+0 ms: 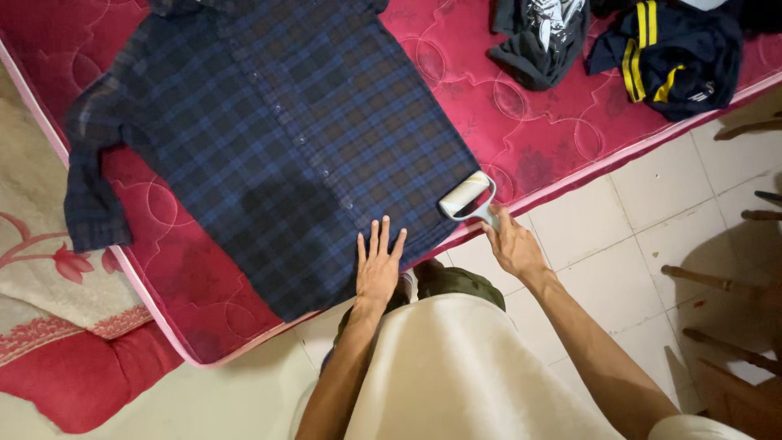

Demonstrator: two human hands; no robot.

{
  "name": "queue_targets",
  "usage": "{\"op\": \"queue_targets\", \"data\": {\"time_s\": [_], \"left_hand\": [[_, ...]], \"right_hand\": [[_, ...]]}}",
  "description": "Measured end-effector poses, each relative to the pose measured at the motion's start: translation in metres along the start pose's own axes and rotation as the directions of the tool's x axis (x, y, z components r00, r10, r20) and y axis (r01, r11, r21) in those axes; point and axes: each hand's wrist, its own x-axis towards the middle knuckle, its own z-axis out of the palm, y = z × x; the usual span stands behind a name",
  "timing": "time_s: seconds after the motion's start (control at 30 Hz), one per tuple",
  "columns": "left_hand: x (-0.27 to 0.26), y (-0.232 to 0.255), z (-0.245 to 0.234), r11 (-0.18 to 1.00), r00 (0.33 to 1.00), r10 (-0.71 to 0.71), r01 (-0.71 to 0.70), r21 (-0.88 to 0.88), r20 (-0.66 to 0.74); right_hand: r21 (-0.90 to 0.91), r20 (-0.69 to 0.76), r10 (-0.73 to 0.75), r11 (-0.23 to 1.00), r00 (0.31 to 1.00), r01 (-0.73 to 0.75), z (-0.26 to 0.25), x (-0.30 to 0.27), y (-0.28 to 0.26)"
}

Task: The person lays a dark plaid shirt flat on a red mattress, smooths it out, and buttons the collar. They then use a lint roller to clean the surface of the shirt, rolling it repeatedly across the fabric to remove lint.

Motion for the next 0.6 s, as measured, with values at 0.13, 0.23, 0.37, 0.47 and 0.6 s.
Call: {"op": "queue_targets", "data": {"time_s": [0.13,0.23,0.37,0.47,0.6], "left_hand": [[-0.002,0.012,-0.01,0.966,0.994,-0.076,0.093,-0.242,0.082],[-0.001,0.014,-0.024,0.962,0.994,-0.078,0.094,-0.257,0.073],[-0.008,0.013,-0.034,0.955,0.993,-0.064,0.089,-0.282,0.097],[-0.007,0.011,-0.039,0.948,0.993,-0.063,0.091,-0.305,0.1],[-0.006,0.012,-0.043,0.933,0.989,-0.08,0.119,-0.34,0.125]], "right_hand": [[0.056,-0.069,-0.035,0.998,0.997,0.039,-0.01,-0.002,-0.017],[0.048,-0.151,-0.108,0.992,0.983,0.116,-0.01,0.011,-0.033],[0.104,-0.167,-0.18,0.975,0.969,0.199,0.003,0.047,-0.056],[0.136,-0.159,-0.177,0.97,0.971,0.199,0.016,0.071,-0.069],[0.135,-0.119,-0.171,0.973,0.978,0.187,0.027,0.075,-0.069]]}}
